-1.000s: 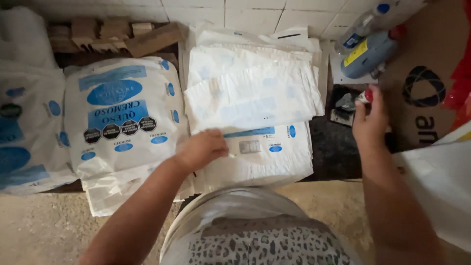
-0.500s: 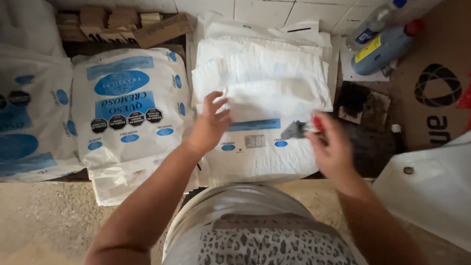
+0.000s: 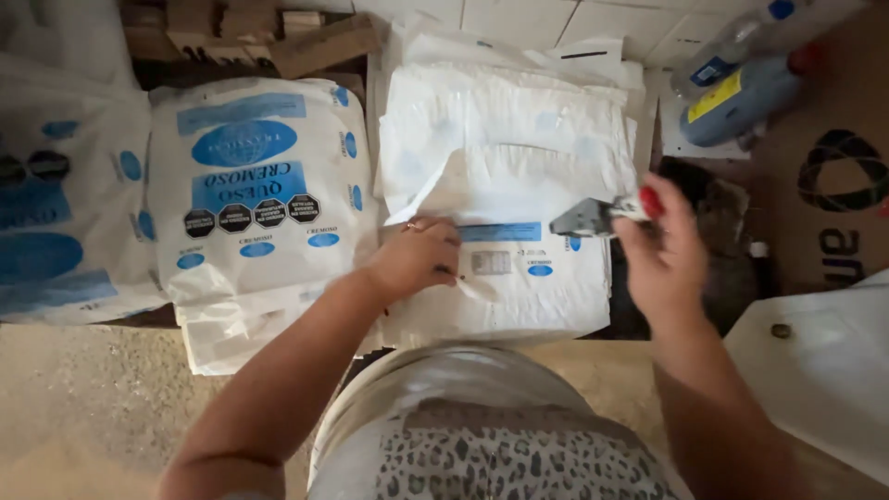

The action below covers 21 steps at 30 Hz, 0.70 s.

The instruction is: Stamping a stack of plastic cheese bags with a hand stamp

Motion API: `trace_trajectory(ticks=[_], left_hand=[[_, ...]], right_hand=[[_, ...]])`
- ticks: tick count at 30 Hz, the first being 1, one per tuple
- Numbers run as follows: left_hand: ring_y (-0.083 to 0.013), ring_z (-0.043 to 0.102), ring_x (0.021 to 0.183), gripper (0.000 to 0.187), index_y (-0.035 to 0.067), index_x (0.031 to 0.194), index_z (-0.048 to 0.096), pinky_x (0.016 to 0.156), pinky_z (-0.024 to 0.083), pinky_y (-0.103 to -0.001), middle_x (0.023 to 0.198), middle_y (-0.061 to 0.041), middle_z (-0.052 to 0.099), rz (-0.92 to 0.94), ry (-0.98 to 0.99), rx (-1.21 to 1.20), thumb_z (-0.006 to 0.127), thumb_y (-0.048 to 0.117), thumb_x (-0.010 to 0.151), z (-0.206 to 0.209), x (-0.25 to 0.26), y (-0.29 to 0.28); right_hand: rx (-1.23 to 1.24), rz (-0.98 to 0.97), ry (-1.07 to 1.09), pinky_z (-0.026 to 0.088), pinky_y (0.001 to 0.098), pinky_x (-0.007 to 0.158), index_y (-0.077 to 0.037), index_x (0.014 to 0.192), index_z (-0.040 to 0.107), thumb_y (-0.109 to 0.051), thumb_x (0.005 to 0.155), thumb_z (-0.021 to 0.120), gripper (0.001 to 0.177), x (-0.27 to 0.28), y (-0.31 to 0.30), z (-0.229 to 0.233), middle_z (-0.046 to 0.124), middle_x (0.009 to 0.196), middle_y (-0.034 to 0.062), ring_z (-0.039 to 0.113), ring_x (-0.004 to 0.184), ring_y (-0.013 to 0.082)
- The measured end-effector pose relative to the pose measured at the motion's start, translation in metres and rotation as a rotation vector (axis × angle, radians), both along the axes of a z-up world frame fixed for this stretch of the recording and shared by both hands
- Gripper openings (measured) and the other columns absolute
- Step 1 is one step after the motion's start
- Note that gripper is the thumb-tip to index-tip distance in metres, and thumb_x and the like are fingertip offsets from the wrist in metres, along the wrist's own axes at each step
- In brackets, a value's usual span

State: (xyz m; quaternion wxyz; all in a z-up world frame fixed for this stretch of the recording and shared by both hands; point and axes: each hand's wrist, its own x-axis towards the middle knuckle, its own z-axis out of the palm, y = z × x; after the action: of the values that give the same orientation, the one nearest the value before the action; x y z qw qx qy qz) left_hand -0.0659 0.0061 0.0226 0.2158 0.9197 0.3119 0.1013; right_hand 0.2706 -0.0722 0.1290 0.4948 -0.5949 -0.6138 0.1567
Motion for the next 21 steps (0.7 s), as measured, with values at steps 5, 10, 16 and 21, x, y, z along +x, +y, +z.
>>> trace_trajectory(ticks=[5, 10, 16, 21], left_hand=[[-0.0373, 0.063, 0.119, 0.014, 0.020, 0.099, 0.077, 0.099, 0.050, -0.052, 0.109, -0.006, 0.070, -0.088, -0.291, -0.235, 0.076, 0.031, 0.090, -0.007, -0.004, 0.013], [-0.0282, 0.073, 0.102, 0.021, 0.025, 0.115, 0.076, 0.089, 0.056, -0.045, 0.104, -0.001, 0.075, 0.383, -0.295, -0.441, 0.067, 0.033, 0.098, 0.022, 0.000, 0.012], [-0.0248, 0.065, 0.112, 0.023, 0.011, 0.118, 0.063, 0.096, 0.055, -0.037, 0.116, -0.004, 0.064, 0.540, -0.660, 0.177, 0.072, 0.013, 0.097, 0.063, 0.021, -0.005], [-0.0358, 0.073, 0.088, 0.030, 0.018, 0.112, 0.069, 0.074, 0.060, -0.052, 0.102, -0.007, 0.074, -0.116, -0.157, 0.023, 0.078, 0.019, 0.083, 0.067, 0.026, -0.021]], right_hand=[[0.028, 0.001, -0.025, 0.056, 0.0429, 0.096, 0.007, 0.147, 0.055, 0.004, 0.096, 0.075, 0.055, 0.001, -0.027, 0.012, 0.067, 0.121, 0.0272, 0.067, 0.111, 0.0335], [0.095, 0.003, -0.160, 0.057, 0.0456, 0.088, 0.008, 0.139, 0.064, 0.004, 0.089, 0.080, 0.053, -0.023, -0.032, -0.009, 0.067, 0.117, 0.0288, 0.068, 0.107, 0.0440], [0.171, 0.077, -0.413, 0.059, 0.0364, 0.087, -0.007, 0.133, 0.069, -0.014, 0.091, 0.078, 0.044, -0.047, -0.014, -0.069, 0.067, 0.112, 0.0120, 0.070, 0.100, 0.0288], [-0.129, 0.149, -0.149, 0.060, 0.0397, 0.083, -0.005, 0.139, 0.065, -0.012, 0.091, 0.080, 0.051, -0.018, 0.019, -0.060, 0.070, 0.122, 0.0217, 0.069, 0.111, 0.0347]])
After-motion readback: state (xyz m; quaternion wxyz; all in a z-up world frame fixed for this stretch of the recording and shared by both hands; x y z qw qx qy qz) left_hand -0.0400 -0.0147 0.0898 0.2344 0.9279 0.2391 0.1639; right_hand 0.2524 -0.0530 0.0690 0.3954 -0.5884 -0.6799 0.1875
